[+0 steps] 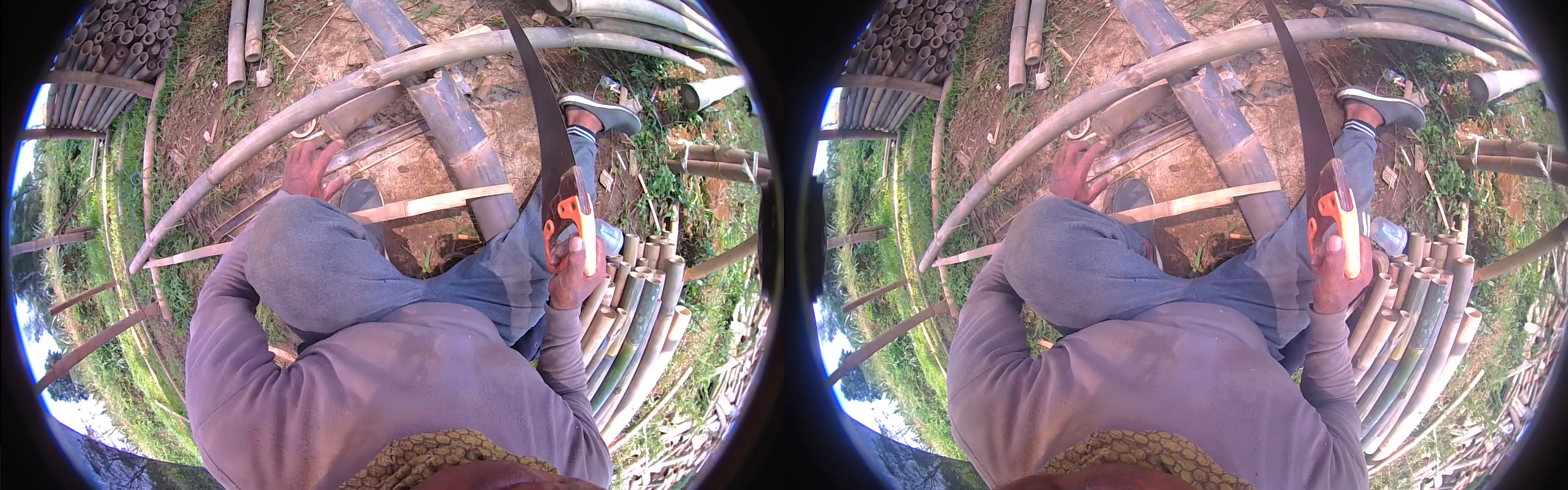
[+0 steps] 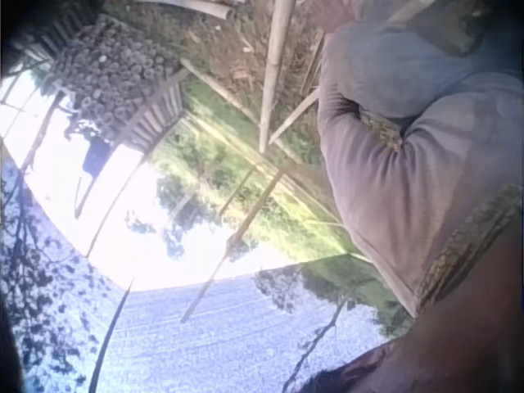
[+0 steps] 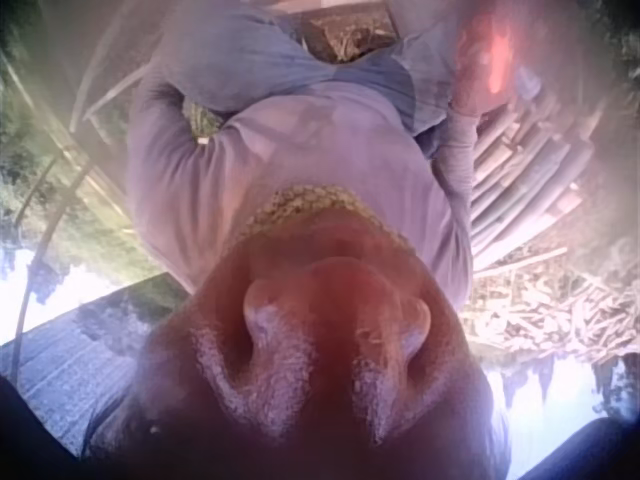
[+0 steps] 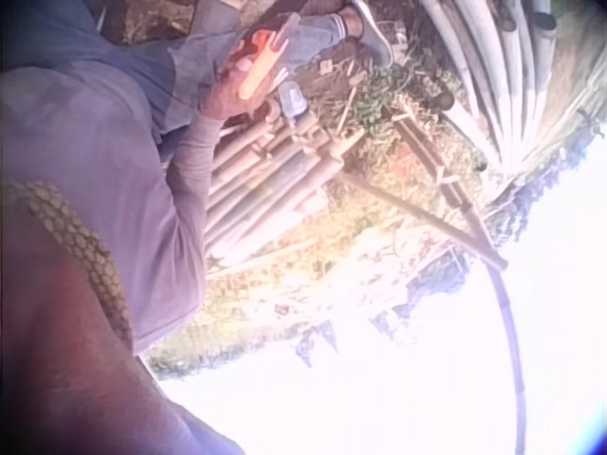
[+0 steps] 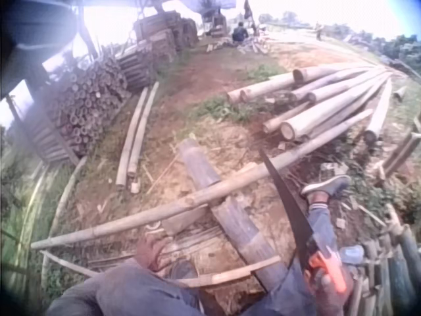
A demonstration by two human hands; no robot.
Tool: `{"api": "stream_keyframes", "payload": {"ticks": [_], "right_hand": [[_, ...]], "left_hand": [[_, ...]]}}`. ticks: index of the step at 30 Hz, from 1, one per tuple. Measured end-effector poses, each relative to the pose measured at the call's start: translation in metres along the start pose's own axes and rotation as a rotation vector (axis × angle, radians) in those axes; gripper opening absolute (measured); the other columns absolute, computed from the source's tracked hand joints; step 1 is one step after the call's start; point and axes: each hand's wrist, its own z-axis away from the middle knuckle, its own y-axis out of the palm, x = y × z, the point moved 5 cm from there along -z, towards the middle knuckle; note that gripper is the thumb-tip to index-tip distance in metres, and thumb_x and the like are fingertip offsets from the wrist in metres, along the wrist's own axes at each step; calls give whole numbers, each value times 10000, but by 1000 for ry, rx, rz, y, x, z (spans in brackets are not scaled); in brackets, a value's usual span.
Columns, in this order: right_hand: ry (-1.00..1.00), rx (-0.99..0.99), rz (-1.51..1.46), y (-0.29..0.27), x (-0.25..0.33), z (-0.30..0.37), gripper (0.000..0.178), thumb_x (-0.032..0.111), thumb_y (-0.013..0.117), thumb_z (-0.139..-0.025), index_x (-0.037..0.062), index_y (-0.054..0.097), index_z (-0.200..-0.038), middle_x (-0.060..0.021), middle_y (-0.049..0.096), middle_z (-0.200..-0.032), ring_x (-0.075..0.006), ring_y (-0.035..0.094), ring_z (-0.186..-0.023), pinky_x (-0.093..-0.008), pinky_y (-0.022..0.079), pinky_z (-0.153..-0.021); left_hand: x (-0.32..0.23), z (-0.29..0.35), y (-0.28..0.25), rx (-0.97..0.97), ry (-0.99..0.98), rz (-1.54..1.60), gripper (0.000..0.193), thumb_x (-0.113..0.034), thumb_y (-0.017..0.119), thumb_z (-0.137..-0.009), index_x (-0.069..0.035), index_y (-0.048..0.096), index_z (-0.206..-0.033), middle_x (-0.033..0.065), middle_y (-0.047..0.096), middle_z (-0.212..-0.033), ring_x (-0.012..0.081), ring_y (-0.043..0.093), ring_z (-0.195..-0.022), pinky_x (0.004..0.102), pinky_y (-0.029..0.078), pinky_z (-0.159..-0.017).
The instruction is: The person sits on the ground and uses a hand saw to cut a long bamboo pole into shorter sections. They repeatedly position the pole, saw through it, and set the cut pieces aside.
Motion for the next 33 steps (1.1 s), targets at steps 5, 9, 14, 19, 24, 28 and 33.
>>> {"api": "stream_keyframes", "payload": {"ticks": [5,9,14,19,24,28,33], "right_hand": [[33,25,-31,31,2,-3,370,341,723,-1015,-10,631,-1085,-41,602,-690,-97,537,-554,-250,410,-507],[44,-3,-50,33,-1,6,350,304,728,-1010,-17,618,-1094,-47,617,-694,-104,568,-546,-243,428,-480],[10,26,-4,26,-8,11,368,315,733,-1010,-22,607,-1089,-43,607,-722,-101,580,-557,-242,455,-488],[4,64,-22,47,-10,2,399,325,737,-1011,-14,594,-1167,-53,632,-852,-91,594,-615,-235,486,-540],[-137,91,33,74,3,3,484,286,729,-1021,-31,568,-1349,-104,670,-1069,-88,618,-723,-212,497,-621],[-161,178,177,70,-20,4,467,181,717,-1006,-56,614,-1394,-187,688,-1317,-271,689,-1163,-366,533,-994],[-235,202,237,66,-17,7,446,149,710,-1000,-52,626,-1389,-194,691,-1344,-299,685,-1235,-392,524,-1050]], "left_hand": [[36,-121,14,10,-177,-249,852,-420,842,-850,-205,402,-1548,125,564,-1379,366,562,-1296,538,445,-1082],[61,-149,42,338,-344,-120,768,-402,827,-857,-178,409,-1460,142,663,-1263,395,680,-1146,528,523,-985],[38,-151,15,476,-321,47,716,-311,810,-818,-131,493,-1434,221,722,-1162,427,710,-1063,507,553,-935],[46,-120,31,574,-278,455,803,-290,832,-734,-72,554,-1455,242,740,-1207,389,711,-1127,443,550,-1002],[50,-108,42,706,-261,627,919,-302,845,-696,2,524,-1502,212,737,-1245,329,704,-1144,388,526,-1041],[45,-116,35,759,-251,479,879,-308,854,-690,-41,552,-1471,204,692,-1303,337,658,-1203,400,503,-1072],[-14,-124,8,423,-230,-22,975,-370,836,-714,-84,442,-1558,245,601,-1427,416,576,-1339,492,468,-1133]]}}
